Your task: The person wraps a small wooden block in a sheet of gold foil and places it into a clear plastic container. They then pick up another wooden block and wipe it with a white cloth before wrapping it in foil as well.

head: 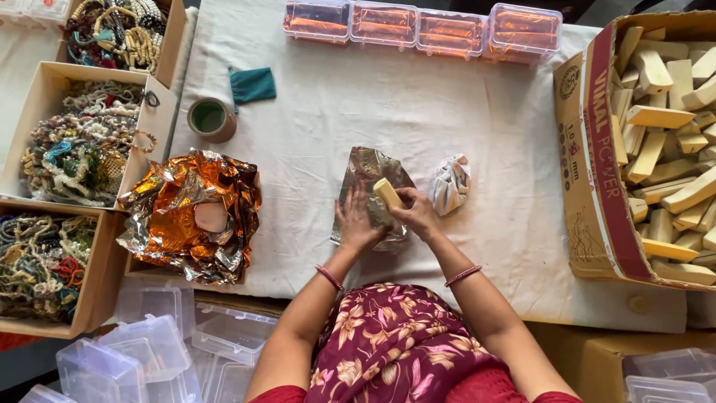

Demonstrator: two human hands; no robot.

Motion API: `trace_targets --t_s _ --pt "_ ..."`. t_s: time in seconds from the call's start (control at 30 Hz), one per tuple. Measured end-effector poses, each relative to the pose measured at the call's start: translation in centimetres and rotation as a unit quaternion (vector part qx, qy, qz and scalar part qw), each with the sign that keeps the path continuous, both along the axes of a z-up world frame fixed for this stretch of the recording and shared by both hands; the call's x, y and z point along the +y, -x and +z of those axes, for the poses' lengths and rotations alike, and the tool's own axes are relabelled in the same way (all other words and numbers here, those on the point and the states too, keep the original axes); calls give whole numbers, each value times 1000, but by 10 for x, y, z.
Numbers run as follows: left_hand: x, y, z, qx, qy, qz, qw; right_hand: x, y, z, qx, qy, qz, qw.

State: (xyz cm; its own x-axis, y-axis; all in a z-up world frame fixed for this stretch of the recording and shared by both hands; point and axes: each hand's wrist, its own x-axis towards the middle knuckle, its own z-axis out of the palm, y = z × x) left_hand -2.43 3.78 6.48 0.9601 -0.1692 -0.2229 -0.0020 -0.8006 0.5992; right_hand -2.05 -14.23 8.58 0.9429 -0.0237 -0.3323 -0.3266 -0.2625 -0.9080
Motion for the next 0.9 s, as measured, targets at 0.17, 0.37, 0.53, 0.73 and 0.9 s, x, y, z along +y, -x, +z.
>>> trace_targets --t_s 0.17,0.37,0.53,0.73,0.9 --pt "37 -5 -25 -130 -36 -96 986 9 9 -34 -141 327 176 918" --pt "54 -3 -8 -257 -30 -207 944 16 18 -30 -200 355 219 887" --pt "58 -8 2 -206 -51 -231 950 -11 16 -27 -252 308 16 917" --pt "58 -16 2 -212 -28 -245 946 -18 14 -22 -142 225 47 963" --pt "50 -21 10 -195 -24 -243 950 -30 10 -47 -82 77 8 994"
